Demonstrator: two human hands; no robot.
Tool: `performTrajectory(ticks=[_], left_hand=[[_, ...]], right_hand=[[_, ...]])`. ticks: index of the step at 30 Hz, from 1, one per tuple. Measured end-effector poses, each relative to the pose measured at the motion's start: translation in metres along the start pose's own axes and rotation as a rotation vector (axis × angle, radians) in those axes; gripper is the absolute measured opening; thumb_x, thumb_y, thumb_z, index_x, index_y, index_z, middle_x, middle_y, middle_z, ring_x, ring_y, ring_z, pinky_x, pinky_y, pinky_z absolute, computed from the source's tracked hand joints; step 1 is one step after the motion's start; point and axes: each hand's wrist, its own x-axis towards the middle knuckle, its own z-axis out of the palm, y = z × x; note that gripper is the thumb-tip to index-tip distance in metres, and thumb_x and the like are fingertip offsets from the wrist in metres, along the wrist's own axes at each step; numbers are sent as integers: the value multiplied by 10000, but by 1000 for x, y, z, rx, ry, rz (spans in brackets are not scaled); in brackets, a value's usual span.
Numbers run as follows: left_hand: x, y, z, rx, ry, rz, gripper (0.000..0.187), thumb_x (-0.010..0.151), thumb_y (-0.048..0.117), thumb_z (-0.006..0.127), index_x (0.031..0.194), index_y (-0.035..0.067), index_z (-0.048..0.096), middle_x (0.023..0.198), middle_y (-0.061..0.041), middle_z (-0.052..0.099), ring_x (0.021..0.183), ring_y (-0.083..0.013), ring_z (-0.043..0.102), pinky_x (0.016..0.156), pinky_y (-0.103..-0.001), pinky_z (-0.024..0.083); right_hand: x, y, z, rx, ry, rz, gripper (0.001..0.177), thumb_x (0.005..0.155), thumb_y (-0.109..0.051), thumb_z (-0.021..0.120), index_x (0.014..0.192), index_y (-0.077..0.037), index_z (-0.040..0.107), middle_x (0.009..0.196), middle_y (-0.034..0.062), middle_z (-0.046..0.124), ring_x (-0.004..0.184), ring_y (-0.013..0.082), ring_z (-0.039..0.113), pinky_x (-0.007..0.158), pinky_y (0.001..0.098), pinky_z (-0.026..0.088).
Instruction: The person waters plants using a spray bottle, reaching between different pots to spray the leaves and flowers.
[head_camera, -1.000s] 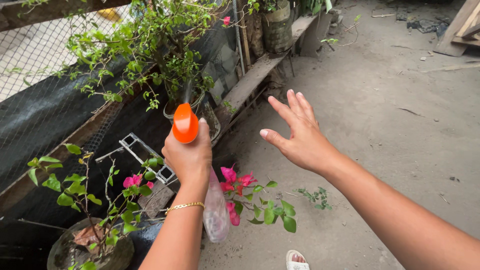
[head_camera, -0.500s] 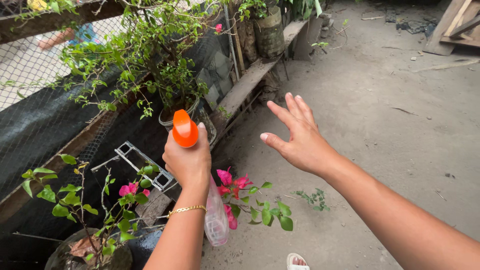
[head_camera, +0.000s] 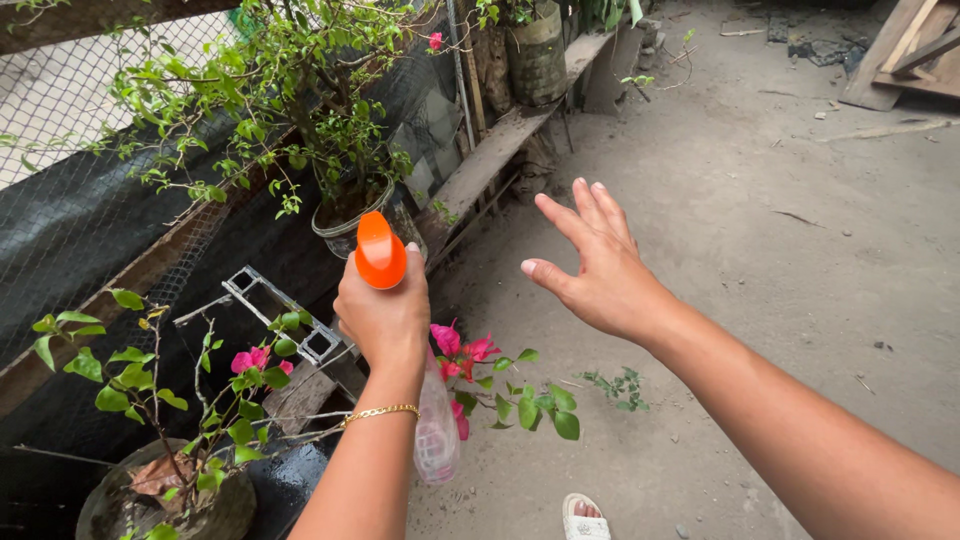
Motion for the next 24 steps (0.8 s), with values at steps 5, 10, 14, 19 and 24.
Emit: performTrajectory(ticks=[5, 10, 14, 19, 24], left_hand=[[-1, -1, -1, -29, 36, 35, 327, 805, 369, 794, 1002, 116, 730, 883, -101, 779, 886, -323, 751, 850, -437, 552], [-1, 3, -2, 19, 21, -9, 315, 805, 373, 794, 992, 124, 744, 876, -103, 779, 881, -327, 748, 853, -440, 547], [-3, 1, -6, 38, 48, -25, 298, 802, 353, 794, 993, 128, 754, 891, -110, 775, 887, -338, 739, 847, -444, 544], [-1, -1, -11, -4, 75, 19, 291, 800, 327, 782, 994, 116, 733, 881, -104, 780, 884, -317, 754, 864, -430, 544], [4, 4, -18, -49, 97, 56, 288, 809, 326, 776, 996, 113, 720, 882, -95, 778, 877, -310, 755, 858, -427, 544]], right_hand=[[0, -3, -2, 3, 2, -19, 792, 867, -452, 719, 1549, -187, 416, 1670, 250, 128, 1571, 361, -11, 1214, 505, 133], [-4, -5, -5, 17, -23, -3, 777, 875, -447, 709, 1544, -182, 415, 1671, 242, 116, 1568, 358, -28, 1206, 509, 132], [-7, -6, -4, 21, -28, 7, 767, 878, -451, 705, 1540, -188, 421, 1672, 234, 123, 1572, 350, -25, 1210, 507, 137], [-6, -10, 0, 28, -32, 3, 763, 874, -442, 712, 1535, -192, 426, 1672, 229, 124, 1571, 350, -20, 1207, 506, 141], [-4, -13, 4, 28, -18, -25, 762, 868, -432, 720, 1531, -192, 432, 1665, 237, 142, 1568, 361, 6, 1206, 498, 153]])
